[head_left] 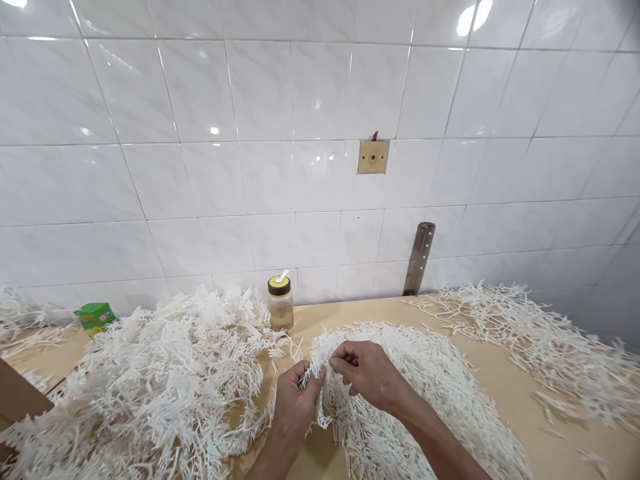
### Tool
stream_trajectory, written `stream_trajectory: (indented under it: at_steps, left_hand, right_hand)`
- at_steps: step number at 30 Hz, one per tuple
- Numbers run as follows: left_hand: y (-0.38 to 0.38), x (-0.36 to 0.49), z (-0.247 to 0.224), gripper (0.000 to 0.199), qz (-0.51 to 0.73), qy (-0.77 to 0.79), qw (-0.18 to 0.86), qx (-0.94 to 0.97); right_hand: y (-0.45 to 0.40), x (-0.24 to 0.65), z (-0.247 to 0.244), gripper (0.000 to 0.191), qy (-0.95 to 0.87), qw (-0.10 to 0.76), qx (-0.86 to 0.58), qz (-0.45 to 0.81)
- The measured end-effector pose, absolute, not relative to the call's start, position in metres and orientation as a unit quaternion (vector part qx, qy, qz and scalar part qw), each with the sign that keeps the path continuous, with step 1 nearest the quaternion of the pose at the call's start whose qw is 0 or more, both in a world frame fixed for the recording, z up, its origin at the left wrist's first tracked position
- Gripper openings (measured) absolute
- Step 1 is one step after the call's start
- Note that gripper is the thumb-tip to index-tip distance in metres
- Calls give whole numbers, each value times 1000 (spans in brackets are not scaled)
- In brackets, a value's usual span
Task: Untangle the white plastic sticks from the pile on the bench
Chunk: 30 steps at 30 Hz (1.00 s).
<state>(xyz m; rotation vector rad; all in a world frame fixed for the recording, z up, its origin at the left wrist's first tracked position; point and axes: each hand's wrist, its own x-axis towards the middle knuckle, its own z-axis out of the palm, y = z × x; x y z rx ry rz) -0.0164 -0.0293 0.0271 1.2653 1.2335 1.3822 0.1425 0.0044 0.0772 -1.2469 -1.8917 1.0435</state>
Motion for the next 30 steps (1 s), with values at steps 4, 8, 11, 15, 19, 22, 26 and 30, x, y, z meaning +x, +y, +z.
stream_trajectory:
  at_steps: [4, 8, 11, 15, 19, 22, 26, 30]
  left_hand:
    - [-33, -18, 17, 39, 556, 497, 383, 545]
    - [-36, -19, 14, 33, 548, 502, 368, 559]
    - [-38, -19, 12, 34, 545, 503, 381, 552]
    - [-39, -19, 12, 34, 544, 496, 406, 542]
    - [-39, -19, 14, 30, 536, 490, 415, 548]
    - [-39, -20, 15, 31, 527, 491, 418, 554]
    - [-38, -21, 15, 35, 516, 479, 441, 557]
    - [-39, -24, 17, 40, 517, 464, 459, 554]
  right_hand:
    - [3, 140, 71, 21, -737, 296, -438, 422]
    - [-1, 138, 64, 20, -725, 298, -462, 415]
    - [-4, 139, 53, 22, -723, 302, -492, 379]
    - [-9, 142, 38, 23, -703, 297, -480, 432]
    - [-9, 146, 35, 27, -684, 290, -459, 487]
    - [-8, 148, 41, 23, -707, 288, -453, 459]
    - [-10, 150, 54, 18, -778, 293, -446, 333]
    - [-13, 149, 62, 20, -804, 276, -438, 292]
